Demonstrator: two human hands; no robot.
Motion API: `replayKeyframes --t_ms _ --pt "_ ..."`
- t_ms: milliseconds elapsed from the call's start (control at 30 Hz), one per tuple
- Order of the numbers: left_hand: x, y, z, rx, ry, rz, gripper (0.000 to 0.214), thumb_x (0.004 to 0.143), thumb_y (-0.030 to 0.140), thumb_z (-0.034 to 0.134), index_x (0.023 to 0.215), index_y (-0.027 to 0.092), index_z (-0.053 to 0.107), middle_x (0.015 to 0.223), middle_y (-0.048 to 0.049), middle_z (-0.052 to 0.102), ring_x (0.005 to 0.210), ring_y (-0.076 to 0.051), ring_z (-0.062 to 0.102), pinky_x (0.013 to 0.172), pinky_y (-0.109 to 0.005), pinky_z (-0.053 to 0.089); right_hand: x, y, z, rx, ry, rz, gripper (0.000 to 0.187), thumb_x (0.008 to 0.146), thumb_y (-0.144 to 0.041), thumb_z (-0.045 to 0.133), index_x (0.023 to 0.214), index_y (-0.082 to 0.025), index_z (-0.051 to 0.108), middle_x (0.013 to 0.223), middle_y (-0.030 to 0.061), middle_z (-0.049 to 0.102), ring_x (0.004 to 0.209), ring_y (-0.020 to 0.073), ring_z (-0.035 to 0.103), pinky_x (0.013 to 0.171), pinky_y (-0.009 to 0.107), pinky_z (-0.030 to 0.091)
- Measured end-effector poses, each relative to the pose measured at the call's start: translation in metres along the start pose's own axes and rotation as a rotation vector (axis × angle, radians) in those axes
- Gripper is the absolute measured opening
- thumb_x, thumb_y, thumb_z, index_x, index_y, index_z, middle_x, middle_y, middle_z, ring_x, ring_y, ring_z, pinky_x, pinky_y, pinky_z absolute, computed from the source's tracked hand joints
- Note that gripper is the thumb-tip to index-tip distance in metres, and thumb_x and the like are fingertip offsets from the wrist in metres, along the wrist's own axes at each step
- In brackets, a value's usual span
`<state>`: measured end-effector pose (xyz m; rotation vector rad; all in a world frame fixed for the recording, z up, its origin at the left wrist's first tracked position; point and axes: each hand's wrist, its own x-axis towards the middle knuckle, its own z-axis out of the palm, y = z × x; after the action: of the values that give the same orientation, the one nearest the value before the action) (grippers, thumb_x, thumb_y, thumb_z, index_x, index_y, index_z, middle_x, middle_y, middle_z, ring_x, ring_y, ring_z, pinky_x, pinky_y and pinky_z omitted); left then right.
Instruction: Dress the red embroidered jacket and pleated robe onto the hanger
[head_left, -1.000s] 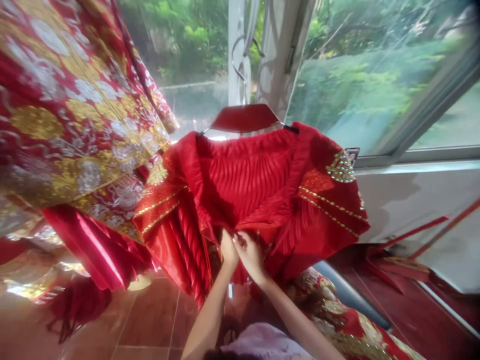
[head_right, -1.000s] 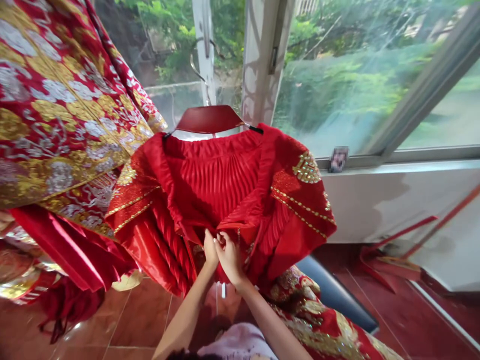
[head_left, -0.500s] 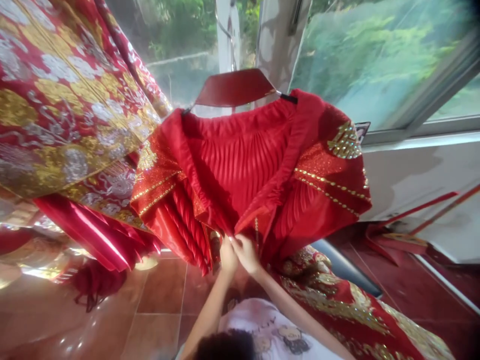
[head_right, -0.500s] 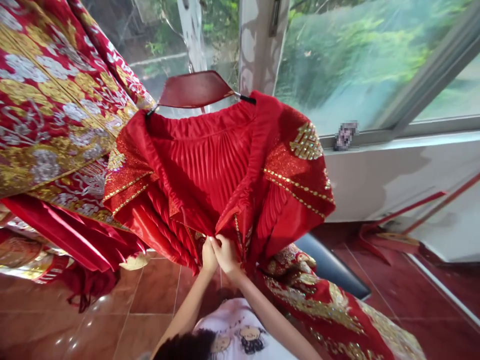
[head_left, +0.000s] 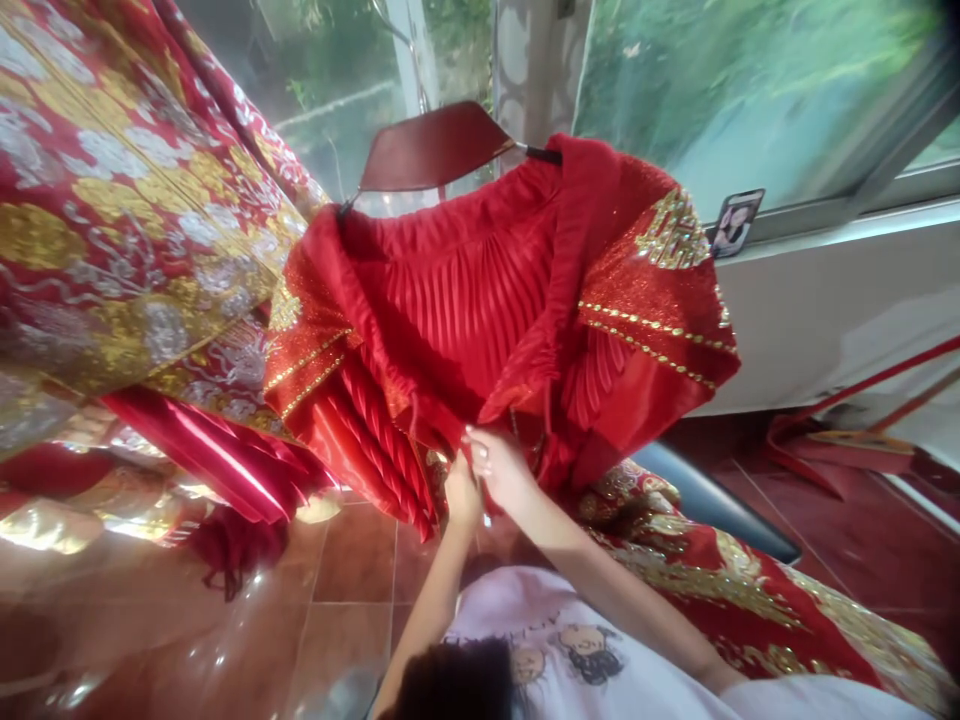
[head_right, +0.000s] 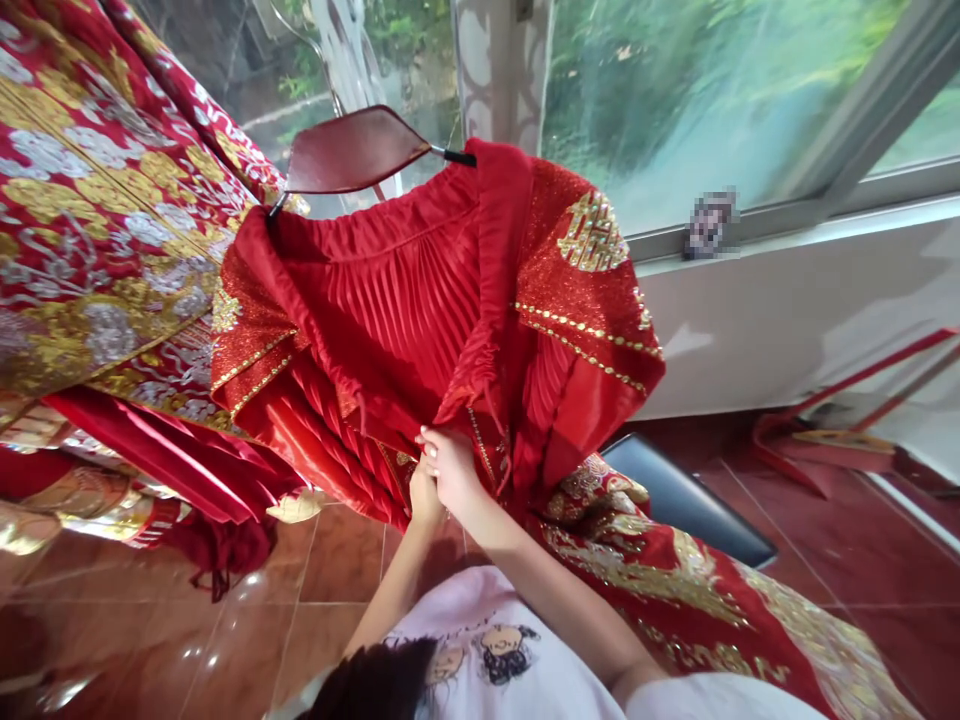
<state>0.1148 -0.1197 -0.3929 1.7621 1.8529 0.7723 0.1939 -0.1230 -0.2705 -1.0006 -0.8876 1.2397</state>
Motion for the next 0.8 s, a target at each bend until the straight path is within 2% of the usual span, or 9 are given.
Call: replayKeyframes --t_ms 133,233,300,400,533,667,800 --pt "-0.002 0.010 -0.009 0.017 -0.004 0.020 0.034 0.091 0.019 0.041 0.120 0.013 0.058 0.091 -0.0123 0.071 0.082 -0.022 0.068 0.075 -0.030 0.049 0.000 -0.044 0.013 0.153 0.050 0.050 0.031 0.069 -0.044 0.064 0.062 -0.015 0.055 0.046 -0.0077 0.033 0.039 0.0026 0.022 0.036 0.019 0.015" --pt "-0.004 0.014 -0.008 0.032 -0.016 0.012 0.031 0.091 0.019 0.043 0.115 0.013 0.061 0.088 -0.0125 0.071 0.077 -0.022 0.068 0.072 -0.030 0.050 -0.001 -0.057 0.021 0.217 0.156 0.073 0.026 0.063 -0.037 0.069 0.061 -0.012 0.060 0.046 -0.0076 0.035 0.041 0.0017 0.026 0.039 0.019 0.015" --pt "-0.006 0.015 -0.006 0.046 -0.016 -0.014 0.031 0.089 0.016 0.043 0.113 0.011 0.062 0.087 -0.0141 0.071 0.074 -0.023 0.068 0.070 -0.031 0.050 0.002 -0.063 0.023 0.229 0.179 0.127 0.022 0.061 -0.031 0.068 0.058 -0.012 0.059 0.044 -0.0083 0.034 0.040 0.0016 0.026 0.039 0.019 0.014" --pt "-0.005 0.018 -0.007 0.062 -0.010 -0.029 0.034 0.086 0.011 0.042 0.114 0.010 0.061 0.091 -0.0151 0.071 0.078 -0.023 0.068 0.073 -0.032 0.050 0.008 -0.083 0.026 0.259 0.143 0.172 0.016 0.063 -0.024 0.063 0.054 -0.013 0.056 0.041 -0.0088 0.033 0.037 0.0013 0.023 0.038 0.019 0.012" --pt "0.001 0.028 -0.010 0.056 0.001 -0.028 0.034 0.088 0.015 0.041 0.115 0.011 0.061 0.094 -0.0152 0.071 0.084 -0.024 0.067 0.077 -0.032 0.049 0.009 -0.107 0.034 0.255 0.073 0.047 0.016 0.068 -0.023 0.061 0.057 -0.013 0.057 0.043 -0.0080 0.036 0.038 0.0015 0.025 0.039 0.019 0.014" --pt "0.001 0.032 -0.005 0.029 -0.013 -0.046 0.031 0.089 0.019 0.042 0.108 0.013 0.065 0.088 -0.0138 0.072 0.079 -0.024 0.067 0.072 -0.031 0.049 0.008 -0.092 0.034 0.118 0.113 -0.066 0.020 0.072 -0.029 0.060 0.060 -0.013 0.059 0.046 -0.0071 0.036 0.042 0.0034 0.028 0.042 0.020 0.019" --pt "-0.003 0.021 0.004 0.006 -0.020 -0.027 0.035 0.089 0.016 0.038 0.115 0.010 0.062 0.088 -0.0160 0.072 0.077 -0.025 0.067 0.071 -0.033 0.049 0.014 -0.067 0.023 -0.296 0.097 -0.312 0.036 0.082 -0.033 0.053 0.051 -0.017 0.046 0.046 -0.0053 0.033 0.046 0.0056 0.029 0.048 0.022 0.023"
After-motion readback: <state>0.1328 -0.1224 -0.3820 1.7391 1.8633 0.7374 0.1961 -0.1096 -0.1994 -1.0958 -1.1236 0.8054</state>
